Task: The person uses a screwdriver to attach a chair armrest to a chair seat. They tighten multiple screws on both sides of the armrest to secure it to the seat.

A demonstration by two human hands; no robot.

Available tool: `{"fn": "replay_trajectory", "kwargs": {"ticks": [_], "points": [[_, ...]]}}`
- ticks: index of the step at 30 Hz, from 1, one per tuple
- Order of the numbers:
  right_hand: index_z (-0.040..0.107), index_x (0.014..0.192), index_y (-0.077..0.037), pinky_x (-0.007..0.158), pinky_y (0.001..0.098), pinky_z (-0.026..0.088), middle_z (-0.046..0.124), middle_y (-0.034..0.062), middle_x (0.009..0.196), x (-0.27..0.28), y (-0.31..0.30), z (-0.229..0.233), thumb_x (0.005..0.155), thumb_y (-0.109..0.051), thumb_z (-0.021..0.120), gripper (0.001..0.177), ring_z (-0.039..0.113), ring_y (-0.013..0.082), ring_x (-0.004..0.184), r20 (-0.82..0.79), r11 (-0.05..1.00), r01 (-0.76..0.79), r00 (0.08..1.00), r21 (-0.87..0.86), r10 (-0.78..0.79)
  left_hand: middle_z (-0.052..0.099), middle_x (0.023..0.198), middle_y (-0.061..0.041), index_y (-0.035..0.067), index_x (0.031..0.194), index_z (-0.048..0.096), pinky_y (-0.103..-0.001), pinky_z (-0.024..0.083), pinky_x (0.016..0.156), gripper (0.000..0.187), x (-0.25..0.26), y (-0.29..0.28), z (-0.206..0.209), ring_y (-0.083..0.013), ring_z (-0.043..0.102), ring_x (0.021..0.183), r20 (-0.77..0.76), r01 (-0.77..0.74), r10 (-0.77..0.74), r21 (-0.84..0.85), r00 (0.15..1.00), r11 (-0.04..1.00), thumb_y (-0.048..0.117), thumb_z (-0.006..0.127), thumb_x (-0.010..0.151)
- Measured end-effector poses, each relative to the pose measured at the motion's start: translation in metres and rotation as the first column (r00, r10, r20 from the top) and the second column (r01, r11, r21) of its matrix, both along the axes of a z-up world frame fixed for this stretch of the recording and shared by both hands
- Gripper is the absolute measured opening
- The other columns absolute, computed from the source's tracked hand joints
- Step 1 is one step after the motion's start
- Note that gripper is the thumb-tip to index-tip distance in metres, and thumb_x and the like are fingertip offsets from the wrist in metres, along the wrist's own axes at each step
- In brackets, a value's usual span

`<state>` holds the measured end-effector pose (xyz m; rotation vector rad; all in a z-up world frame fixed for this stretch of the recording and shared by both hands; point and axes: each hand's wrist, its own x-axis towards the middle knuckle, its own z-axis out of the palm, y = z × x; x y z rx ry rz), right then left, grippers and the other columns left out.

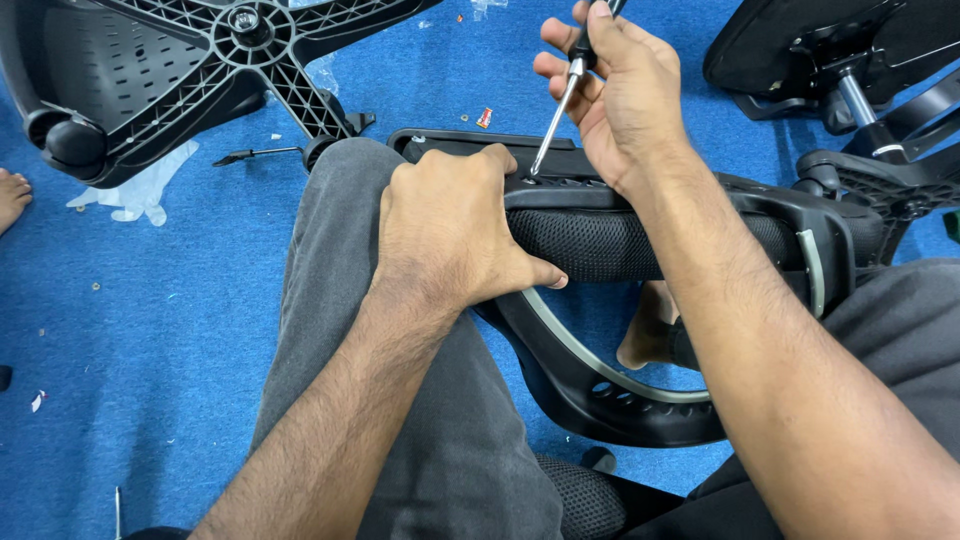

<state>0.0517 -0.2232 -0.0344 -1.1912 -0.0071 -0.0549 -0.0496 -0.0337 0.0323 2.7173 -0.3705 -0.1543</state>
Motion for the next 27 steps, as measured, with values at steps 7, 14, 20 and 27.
{"fn": "replay_trajectory", "kwargs": {"ticks": [7, 14, 20, 27], "points": [[0.062, 0.125, -0.001, 0.071, 0.0241, 0.064, 0.075, 0.0161, 0.112, -0.002, 0.005, 0.003, 0.107, -0.028, 0.058, 0.033, 0.077, 0.0182, 0.087, 0.055, 0.995, -0.017, 0.998, -0.097, 0.022, 0.075, 0.083, -0.009, 0.011, 0.127, 0.067, -0.044, 0.060, 0.081, 0.101, 0.001, -0.001, -0.001, -0.0255, 0.075, 0.085, -0.044, -0.004, 0.004, 0.009, 0.999, 1.000, 0.058, 0.099, 0.044], [0.062, 0.126, -0.001, 0.071, 0.0242, 0.064, 0.074, 0.0147, 0.113, -0.002, 0.006, 0.002, 0.107, -0.031, 0.060, 0.035, 0.078, 0.0182, 0.090, 0.104, 0.993, -0.046, 0.993, -0.110, 0.057, 0.075, 0.081, -0.009, 0.011, 0.126, 0.068, -0.044, 0.060, 0.081, 0.100, 0.000, -0.001, -0.001, -0.0255, 0.075, 0.084, -0.040, -0.001, 0.002, 0.013, 0.999, 1.000, 0.058, 0.099, 0.044], [0.060, 0.131, -0.002, 0.071, 0.0245, 0.061, 0.073, 0.0134, 0.115, -0.003, 0.006, 0.002, 0.109, -0.029, 0.058, 0.034, 0.075, 0.0167, 0.087, 0.130, 0.992, -0.096, 0.986, -0.082, 0.106, 0.076, 0.082, -0.009, 0.011, 0.125, 0.069, -0.044, 0.060, 0.081, 0.100, 0.001, 0.000, -0.006, -0.0261, 0.075, 0.084, -0.030, -0.003, 0.003, -0.003, 1.000, 1.000, 0.058, 0.099, 0.042], [0.048, 0.151, -0.005, 0.076, 0.0251, 0.056, 0.067, 0.0111, 0.121, -0.007, 0.004, 0.007, 0.117, -0.024, 0.049, 0.039, 0.066, 0.0149, 0.088, 0.247, 0.924, -0.368, 0.910, 0.105, 0.334, 0.075, 0.067, -0.011, 0.004, 0.098, 0.086, -0.024, 0.050, 0.112, 0.041, 0.021, 0.012, -0.025, -0.0169, 0.074, 0.064, -0.029, -0.039, 0.026, -0.685, 0.999, 0.728, 0.042, 0.071, 0.090]]}}
